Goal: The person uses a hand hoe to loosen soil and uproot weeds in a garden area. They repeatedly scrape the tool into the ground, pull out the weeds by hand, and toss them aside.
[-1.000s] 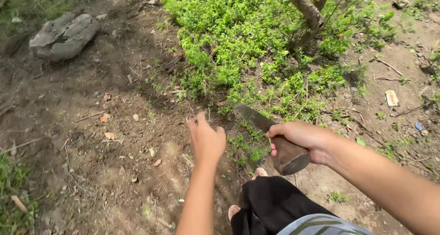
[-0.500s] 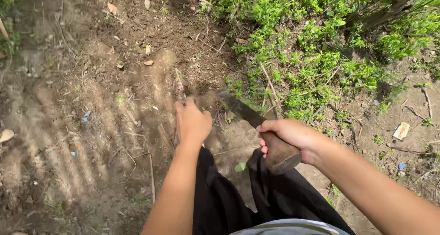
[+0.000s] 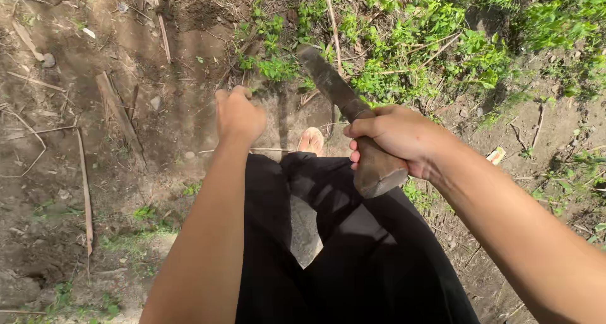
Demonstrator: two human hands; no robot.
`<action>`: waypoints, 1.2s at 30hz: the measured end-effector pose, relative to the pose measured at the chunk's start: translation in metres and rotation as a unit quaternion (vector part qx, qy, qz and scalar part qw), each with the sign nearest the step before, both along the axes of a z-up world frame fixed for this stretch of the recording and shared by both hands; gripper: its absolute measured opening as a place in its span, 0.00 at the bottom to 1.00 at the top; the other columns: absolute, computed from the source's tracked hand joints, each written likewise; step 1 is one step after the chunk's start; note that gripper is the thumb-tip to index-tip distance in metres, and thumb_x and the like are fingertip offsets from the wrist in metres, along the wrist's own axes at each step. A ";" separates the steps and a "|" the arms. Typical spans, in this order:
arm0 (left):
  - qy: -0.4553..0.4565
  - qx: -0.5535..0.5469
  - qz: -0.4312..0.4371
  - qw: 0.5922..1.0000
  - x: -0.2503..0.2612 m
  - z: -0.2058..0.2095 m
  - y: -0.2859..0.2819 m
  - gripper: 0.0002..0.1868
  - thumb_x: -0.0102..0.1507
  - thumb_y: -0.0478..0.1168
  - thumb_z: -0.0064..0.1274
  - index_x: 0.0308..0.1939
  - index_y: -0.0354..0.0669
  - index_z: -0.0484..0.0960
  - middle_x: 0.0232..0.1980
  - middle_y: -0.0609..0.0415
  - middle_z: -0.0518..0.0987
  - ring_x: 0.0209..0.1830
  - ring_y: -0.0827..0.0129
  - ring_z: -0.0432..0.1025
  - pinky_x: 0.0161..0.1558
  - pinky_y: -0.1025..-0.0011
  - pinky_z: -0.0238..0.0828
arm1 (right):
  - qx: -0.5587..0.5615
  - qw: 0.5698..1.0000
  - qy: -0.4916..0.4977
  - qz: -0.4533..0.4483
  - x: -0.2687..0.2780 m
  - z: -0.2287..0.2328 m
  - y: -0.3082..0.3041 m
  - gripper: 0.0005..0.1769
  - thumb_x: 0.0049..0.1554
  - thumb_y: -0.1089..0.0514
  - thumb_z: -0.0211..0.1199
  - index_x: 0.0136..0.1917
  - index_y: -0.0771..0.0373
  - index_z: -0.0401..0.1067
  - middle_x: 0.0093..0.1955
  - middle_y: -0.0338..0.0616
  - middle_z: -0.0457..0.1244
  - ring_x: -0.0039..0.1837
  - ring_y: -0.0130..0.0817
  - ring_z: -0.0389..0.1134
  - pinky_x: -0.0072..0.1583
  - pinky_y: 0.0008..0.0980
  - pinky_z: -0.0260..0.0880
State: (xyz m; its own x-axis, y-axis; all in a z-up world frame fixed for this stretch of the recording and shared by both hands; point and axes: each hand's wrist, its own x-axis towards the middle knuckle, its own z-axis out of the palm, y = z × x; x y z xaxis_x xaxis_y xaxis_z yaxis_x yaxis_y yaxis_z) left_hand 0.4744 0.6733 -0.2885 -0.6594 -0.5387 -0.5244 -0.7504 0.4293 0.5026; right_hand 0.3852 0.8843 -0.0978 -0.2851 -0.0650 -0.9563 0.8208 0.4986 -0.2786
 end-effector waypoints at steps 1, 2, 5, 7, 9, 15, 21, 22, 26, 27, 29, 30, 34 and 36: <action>0.007 -0.006 -0.010 1.000 -0.005 -0.036 -0.002 0.21 0.56 0.42 0.59 0.54 0.46 0.81 0.61 0.37 0.70 0.61 0.43 0.69 0.61 0.56 0.66 | 0.008 1.000 0.011 -0.001 -0.002 -0.024 0.000 0.10 0.55 0.63 0.62 0.49 0.71 0.69 0.35 0.47 0.65 0.33 0.37 0.68 0.39 0.41 0.74; 0.010 -0.015 -0.004 1.000 -0.014 -0.074 -0.007 0.20 0.57 0.43 0.59 0.54 0.45 0.82 0.61 0.37 0.71 0.61 0.43 0.69 0.61 0.55 0.66 | -0.001 1.000 0.024 0.006 -0.004 -0.051 -0.001 0.10 0.55 0.62 0.62 0.49 0.70 0.70 0.35 0.46 0.65 0.33 0.36 0.68 0.39 0.40 0.74; 0.012 -0.033 0.034 0.999 -0.038 -0.188 -0.026 0.19 0.61 0.46 0.59 0.53 0.41 0.82 0.63 0.38 0.72 0.62 0.45 0.70 0.62 0.55 0.67 | -0.016 0.997 0.056 0.040 -0.006 -0.132 -0.005 0.10 0.56 0.60 0.62 0.48 0.68 0.70 0.35 0.44 0.65 0.33 0.34 0.68 0.40 0.36 0.75; 0.021 -0.052 0.064 0.996 -0.068 -0.257 -0.049 0.21 0.63 0.50 0.60 0.53 0.38 0.82 0.64 0.39 0.74 0.63 0.47 0.71 0.65 0.56 0.68 | -0.036 0.995 0.082 0.052 -0.013 -0.186 -0.014 0.10 0.56 0.59 0.62 0.47 0.68 0.70 0.35 0.43 0.65 0.32 0.33 0.68 0.38 0.35 0.73; 0.020 -0.084 0.081 0.993 -0.093 -0.312 -0.067 0.26 0.62 0.54 0.62 0.53 0.37 0.81 0.63 0.40 0.72 0.64 0.46 0.67 0.62 0.52 0.66 | -0.063 0.988 0.132 0.052 -0.012 -0.239 -0.025 0.09 0.56 0.60 0.61 0.47 0.68 0.69 0.34 0.43 0.64 0.32 0.34 0.68 0.38 0.36 0.73; 0.007 -0.131 0.127 0.983 -0.126 -0.415 -0.078 0.29 0.58 0.61 0.65 0.51 0.44 0.82 0.65 0.43 0.72 0.67 0.49 0.61 0.64 0.50 0.58 | -0.127 0.966 0.215 0.061 -0.027 -0.366 -0.024 0.07 0.56 0.62 0.60 0.47 0.66 0.67 0.33 0.44 0.64 0.31 0.33 0.67 0.37 0.36 0.73; 0.065 -0.057 0.221 0.971 -0.130 -0.455 -0.092 0.19 0.57 0.53 0.66 0.47 0.51 0.88 0.58 0.48 0.82 0.62 0.54 0.70 0.69 0.54 0.59 | -0.146 0.969 0.191 0.062 -0.032 -0.414 -0.013 0.08 0.56 0.61 0.59 0.46 0.68 0.67 0.33 0.44 0.64 0.31 0.32 0.67 0.37 0.34 0.73; 0.087 -0.041 0.258 0.961 -0.132 -0.448 -0.105 0.20 0.57 0.53 0.66 0.48 0.50 0.88 0.58 0.48 0.81 0.62 0.53 0.70 0.69 0.54 0.59 | -0.140 0.970 0.188 0.068 -0.035 -0.410 -0.014 0.09 0.56 0.60 0.59 0.46 0.69 0.68 0.33 0.44 0.64 0.31 0.32 0.67 0.37 0.34 0.73; 0.037 -0.006 0.272 0.962 -0.127 -0.431 -0.141 0.22 0.58 0.53 0.65 0.51 0.47 0.86 0.60 0.45 0.80 0.63 0.52 0.70 0.68 0.55 0.61 | -0.137 0.979 0.136 0.067 -0.037 -0.397 -0.023 0.09 0.56 0.60 0.59 0.47 0.69 0.68 0.33 0.45 0.64 0.31 0.32 0.66 0.37 0.35 0.72; 0.017 0.006 0.263 0.965 -0.127 -0.431 -0.154 0.23 0.58 0.53 0.65 0.52 0.46 0.85 0.61 0.45 0.79 0.63 0.52 0.70 0.68 0.55 0.61 | -0.140 0.978 0.134 0.079 -0.036 -0.398 -0.026 0.10 0.56 0.60 0.59 0.48 0.70 0.68 0.33 0.46 0.64 0.31 0.33 0.66 0.36 0.36 0.73; -0.021 0.022 0.238 0.971 -0.123 -0.437 -0.175 0.24 0.59 0.53 0.64 0.53 0.44 0.84 0.61 0.44 0.79 0.64 0.51 0.70 0.67 0.56 0.62 | -0.117 0.976 0.136 0.126 -0.032 -0.400 -0.028 0.11 0.57 0.59 0.59 0.49 0.71 0.68 0.33 0.47 0.64 0.31 0.34 0.67 0.37 0.36 0.73; -0.034 0.024 0.223 0.974 -0.126 -0.442 -0.182 0.25 0.59 0.53 0.64 0.54 0.43 0.83 0.62 0.43 0.78 0.64 0.51 0.70 0.67 0.56 0.63 | -0.092 0.972 0.146 0.157 -0.031 -0.399 -0.031 0.12 0.58 0.58 0.59 0.50 0.71 0.69 0.33 0.47 0.65 0.32 0.34 0.68 0.37 0.36 0.73; -0.049 -0.022 0.213 0.975 -0.134 -0.468 -0.188 0.28 0.60 0.53 0.63 0.57 0.39 0.81 0.64 0.41 0.77 0.65 0.50 0.71 0.66 0.57 0.65 | 0.010 0.947 0.154 0.283 -0.035 -0.380 -0.035 0.14 0.61 0.56 0.58 0.57 0.67 0.67 0.37 0.46 0.65 0.34 0.36 0.70 0.40 0.39 0.75; -0.045 -0.056 0.234 0.969 -0.134 -0.478 -0.187 0.29 0.60 0.53 0.62 0.58 0.38 0.80 0.65 0.40 0.76 0.65 0.50 0.71 0.65 0.58 0.66 | 0.047 0.923 0.151 0.352 -0.042 -0.362 -0.027 0.15 0.62 0.52 0.59 0.56 0.64 0.69 0.36 0.45 0.66 0.34 0.38 0.70 0.40 0.38 0.73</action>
